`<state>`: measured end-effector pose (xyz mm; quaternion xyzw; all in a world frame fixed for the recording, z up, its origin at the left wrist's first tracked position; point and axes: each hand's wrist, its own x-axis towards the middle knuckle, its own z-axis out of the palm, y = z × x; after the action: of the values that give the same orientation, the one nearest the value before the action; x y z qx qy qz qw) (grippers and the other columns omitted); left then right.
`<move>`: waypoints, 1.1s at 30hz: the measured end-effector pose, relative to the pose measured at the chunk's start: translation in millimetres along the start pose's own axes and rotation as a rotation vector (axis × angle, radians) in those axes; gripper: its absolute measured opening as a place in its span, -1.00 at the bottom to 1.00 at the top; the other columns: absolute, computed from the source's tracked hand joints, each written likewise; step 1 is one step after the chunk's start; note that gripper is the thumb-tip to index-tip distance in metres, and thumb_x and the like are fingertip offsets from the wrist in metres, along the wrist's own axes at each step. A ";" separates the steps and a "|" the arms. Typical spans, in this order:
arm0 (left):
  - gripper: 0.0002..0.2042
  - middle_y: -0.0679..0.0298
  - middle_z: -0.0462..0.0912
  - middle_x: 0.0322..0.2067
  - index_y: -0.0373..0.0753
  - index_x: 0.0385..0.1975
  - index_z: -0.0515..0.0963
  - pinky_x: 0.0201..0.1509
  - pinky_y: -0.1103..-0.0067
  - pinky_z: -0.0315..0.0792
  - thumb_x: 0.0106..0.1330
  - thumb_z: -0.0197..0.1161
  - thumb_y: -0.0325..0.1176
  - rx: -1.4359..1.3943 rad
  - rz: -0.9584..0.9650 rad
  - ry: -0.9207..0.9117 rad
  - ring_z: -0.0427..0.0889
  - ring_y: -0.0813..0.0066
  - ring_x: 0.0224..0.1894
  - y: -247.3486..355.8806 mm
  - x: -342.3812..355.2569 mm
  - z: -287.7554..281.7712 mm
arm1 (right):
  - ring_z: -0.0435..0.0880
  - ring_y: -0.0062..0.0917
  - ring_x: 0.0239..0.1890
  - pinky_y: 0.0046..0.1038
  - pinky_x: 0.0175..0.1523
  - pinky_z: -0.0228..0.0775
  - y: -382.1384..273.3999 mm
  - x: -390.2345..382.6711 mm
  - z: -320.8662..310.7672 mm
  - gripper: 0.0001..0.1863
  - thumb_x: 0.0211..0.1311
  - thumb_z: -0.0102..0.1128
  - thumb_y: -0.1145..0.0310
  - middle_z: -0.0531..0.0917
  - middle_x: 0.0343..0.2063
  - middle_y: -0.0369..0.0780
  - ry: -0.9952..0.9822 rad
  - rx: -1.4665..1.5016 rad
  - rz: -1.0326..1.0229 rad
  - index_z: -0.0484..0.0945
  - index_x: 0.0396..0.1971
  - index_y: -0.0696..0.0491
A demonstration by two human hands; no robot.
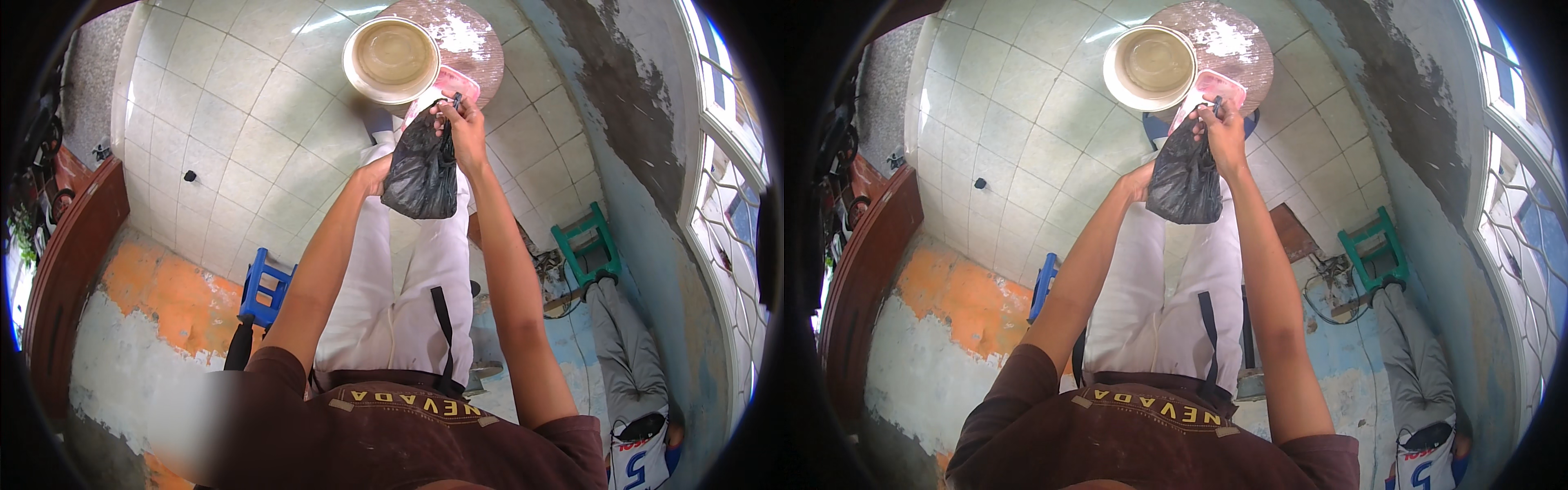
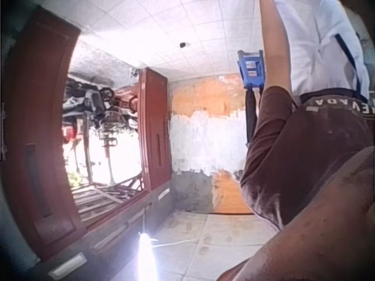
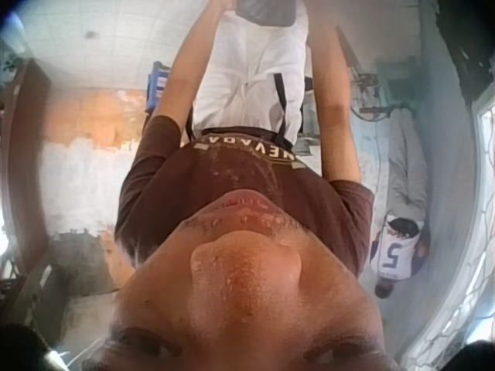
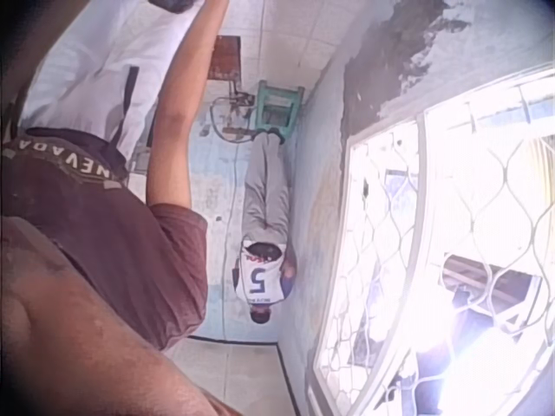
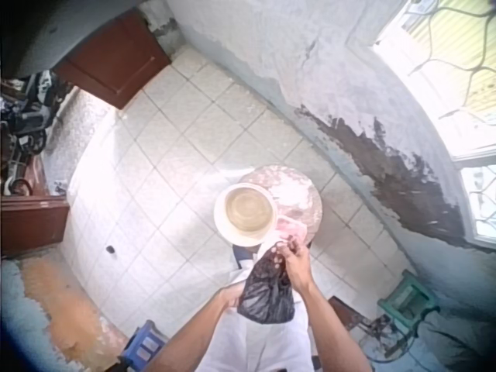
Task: The person applies a white compound to a wall using a red putty knife, then mixes more compound in a small pink container and prepares a black bag.
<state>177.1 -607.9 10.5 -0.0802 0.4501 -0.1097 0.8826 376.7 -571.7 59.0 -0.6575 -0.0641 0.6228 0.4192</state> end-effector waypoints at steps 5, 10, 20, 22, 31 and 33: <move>-0.48 0.19 0.73 -0.11 -0.29 0.01 0.57 -0.04 0.43 0.66 0.48 0.00 0.10 0.031 -0.005 -0.014 0.75 0.47 -0.20 9.2 -5.3 6.3 | 0.55 -0.64 -0.48 -0.59 -0.41 0.43 -1.9 1.8 0.9 -0.68 0.38 0.13 0.46 0.66 -0.37 -0.21 0.033 0.014 -0.006 0.44 0.07 0.24; -0.45 0.17 0.72 -0.08 -0.32 0.05 0.56 0.00 0.42 0.65 0.48 -0.01 0.11 0.023 0.030 -0.065 0.75 0.46 -0.18 22.1 -3.1 12.0 | 0.57 -0.60 -0.48 -0.54 -0.40 0.46 -12.2 9.1 -1.2 -0.69 0.37 0.08 0.50 0.66 -0.37 -0.18 0.024 0.017 -0.044 0.42 0.07 0.22; -0.51 0.15 0.72 -0.08 -0.35 0.01 0.56 0.03 0.43 0.64 0.47 0.04 0.02 -0.010 0.017 -0.072 0.74 0.45 -0.15 40.9 5.7 14.0 | 0.55 -0.60 -0.46 -0.56 -0.36 0.43 -30.4 22.1 -5.4 -0.70 0.38 0.10 0.49 0.66 -0.37 -0.18 0.051 0.022 -0.068 0.44 0.05 0.25; -0.51 0.16 0.72 -0.09 -0.35 0.00 0.56 0.02 0.43 0.64 0.47 0.05 0.02 -0.021 -0.011 -0.093 0.74 0.45 -0.17 39.2 7.7 11.2 | 0.57 -0.60 -0.47 -0.55 -0.38 0.45 -28.2 22.1 -6.7 -0.71 0.36 0.10 0.48 0.67 -0.37 -0.17 0.043 0.014 -0.070 0.44 0.02 0.24; -0.49 0.19 0.74 -0.11 -0.32 -0.02 0.59 -0.03 0.44 0.65 0.47 0.03 0.07 -0.058 -0.045 -0.054 0.76 0.45 -0.20 6.4 0.5 2.2 | 0.56 -0.61 -0.45 -0.57 -0.37 0.44 -2.4 5.8 -4.3 -0.68 0.37 0.10 0.47 0.66 -0.35 -0.18 0.028 0.008 0.025 0.42 0.07 0.24; -0.48 0.20 0.74 -0.12 -0.30 -0.03 0.61 -0.03 0.43 0.65 0.47 0.03 0.10 -0.065 -0.053 -0.029 0.76 0.45 -0.21 -2.4 -1.0 -1.9 | 0.57 -0.61 -0.45 -0.56 -0.37 0.44 2.3 2.2 -2.2 -0.67 0.37 0.10 0.47 0.65 -0.35 -0.17 0.024 0.009 0.032 0.41 0.07 0.25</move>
<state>174.7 -610.0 10.7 -0.1224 0.4382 -0.1174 0.8827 378.0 -572.8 55.5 -0.6640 -0.0458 0.6216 0.4130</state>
